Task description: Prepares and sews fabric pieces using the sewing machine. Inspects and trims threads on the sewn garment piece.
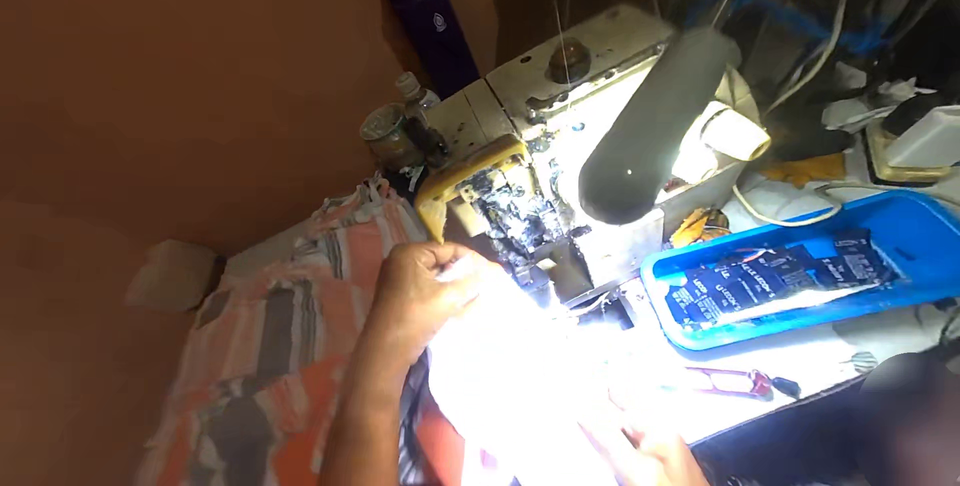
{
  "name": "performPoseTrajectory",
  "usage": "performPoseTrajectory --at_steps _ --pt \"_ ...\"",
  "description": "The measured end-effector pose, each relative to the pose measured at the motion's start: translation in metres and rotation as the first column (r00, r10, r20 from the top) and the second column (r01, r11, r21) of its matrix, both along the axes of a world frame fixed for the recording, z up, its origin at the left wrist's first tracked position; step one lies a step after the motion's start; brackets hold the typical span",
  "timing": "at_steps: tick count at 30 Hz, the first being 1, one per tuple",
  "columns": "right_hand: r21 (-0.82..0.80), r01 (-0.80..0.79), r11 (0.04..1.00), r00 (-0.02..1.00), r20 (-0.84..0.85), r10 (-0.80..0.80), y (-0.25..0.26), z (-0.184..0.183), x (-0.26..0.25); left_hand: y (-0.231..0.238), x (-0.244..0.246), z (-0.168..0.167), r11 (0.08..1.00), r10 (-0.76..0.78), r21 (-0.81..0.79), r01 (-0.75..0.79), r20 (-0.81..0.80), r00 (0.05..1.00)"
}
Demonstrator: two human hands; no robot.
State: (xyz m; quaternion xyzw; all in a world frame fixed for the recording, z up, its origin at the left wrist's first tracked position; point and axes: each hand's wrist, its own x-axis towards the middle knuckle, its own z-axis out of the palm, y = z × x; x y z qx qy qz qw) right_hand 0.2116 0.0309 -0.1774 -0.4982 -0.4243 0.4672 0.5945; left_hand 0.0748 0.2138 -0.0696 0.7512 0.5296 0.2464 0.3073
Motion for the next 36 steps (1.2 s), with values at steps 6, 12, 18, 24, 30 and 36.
performPoseTrajectory --at_steps 6,12,18,24,30,36 --pt "0.066 0.101 0.993 0.987 -0.135 -0.091 0.014 0.008 0.003 -0.002 0.027 0.014 0.971 0.188 -0.162 -0.174 0.073 0.979" --pt "0.140 0.097 0.985 0.987 -0.141 -0.077 0.026 0.009 -0.002 0.004 0.026 0.006 0.987 0.157 -0.068 -0.146 0.200 0.967" --pt "0.105 0.088 0.991 0.985 -0.158 -0.071 0.019 0.011 -0.004 0.014 0.017 -0.007 0.997 0.067 0.014 -0.072 0.226 0.972" --pt "0.262 0.211 0.942 0.977 -0.062 -0.202 0.051 0.006 -0.014 0.010 0.026 0.017 0.982 0.158 0.123 -0.147 -0.091 0.983" --pt "0.221 0.166 0.961 0.985 -0.087 -0.150 0.051 0.014 -0.005 -0.034 -0.013 -0.027 0.738 0.086 0.673 -0.048 -0.023 0.996" --pt "0.046 0.039 0.998 0.949 -0.314 -0.022 0.053 0.031 0.011 -0.072 -0.036 -0.060 0.724 -0.054 0.661 0.198 -0.231 0.971"
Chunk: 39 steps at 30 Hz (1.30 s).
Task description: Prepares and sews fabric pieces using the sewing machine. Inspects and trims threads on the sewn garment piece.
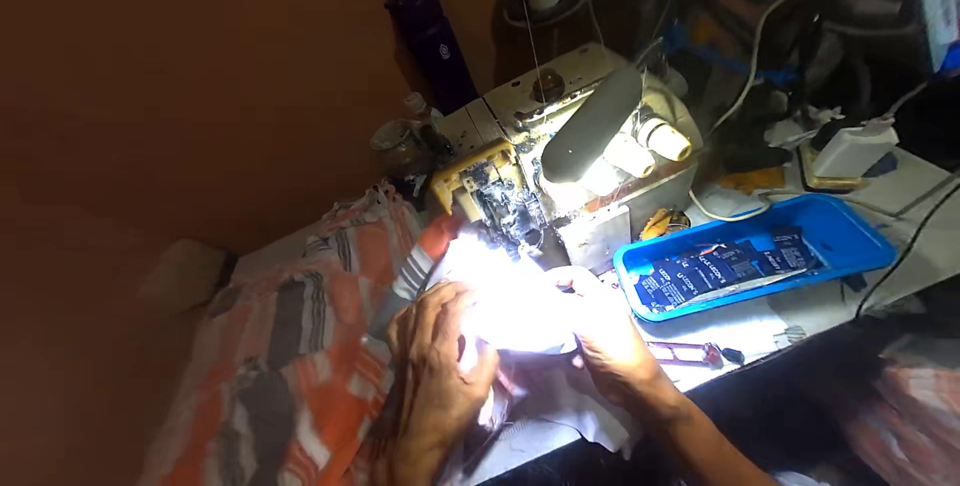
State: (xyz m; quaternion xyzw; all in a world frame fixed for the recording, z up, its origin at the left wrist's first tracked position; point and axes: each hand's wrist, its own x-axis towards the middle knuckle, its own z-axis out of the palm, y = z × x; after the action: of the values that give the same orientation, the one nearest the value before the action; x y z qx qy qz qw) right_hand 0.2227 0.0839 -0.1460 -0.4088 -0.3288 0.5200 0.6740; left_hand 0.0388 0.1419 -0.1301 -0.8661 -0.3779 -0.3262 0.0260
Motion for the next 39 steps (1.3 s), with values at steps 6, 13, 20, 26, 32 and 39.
performPoseTrajectory --at_steps 6,13,20,26,32,39 --pt "0.029 0.040 0.999 0.984 0.173 -0.045 0.004 -0.001 0.007 0.017 0.000 0.021 0.996 -0.044 -0.075 0.054 0.140 0.989" --pt "0.437 -0.165 0.884 0.546 0.787 -0.287 -0.020 0.019 0.026 -0.085 0.034 0.120 0.911 -0.410 -0.198 0.362 -0.338 0.847" --pt "0.511 -0.460 0.726 0.708 0.704 -0.046 -0.032 0.032 0.045 -0.024 -0.009 0.111 0.914 -0.375 -0.161 0.373 0.016 0.927" --pt "0.587 -0.413 0.697 0.909 0.315 0.273 -0.033 0.033 0.063 -0.042 -0.019 0.108 0.903 -0.327 -0.248 0.350 0.130 0.936" --pt "0.611 -0.015 0.791 0.300 0.758 -0.580 -0.024 0.027 0.027 -0.032 0.000 0.082 0.965 -0.007 0.251 0.077 -0.268 0.963" --pt "0.565 -0.445 0.695 0.857 0.494 0.148 -0.042 0.038 0.038 -0.042 -0.015 0.081 0.553 -0.585 -0.404 0.729 0.435 0.685"
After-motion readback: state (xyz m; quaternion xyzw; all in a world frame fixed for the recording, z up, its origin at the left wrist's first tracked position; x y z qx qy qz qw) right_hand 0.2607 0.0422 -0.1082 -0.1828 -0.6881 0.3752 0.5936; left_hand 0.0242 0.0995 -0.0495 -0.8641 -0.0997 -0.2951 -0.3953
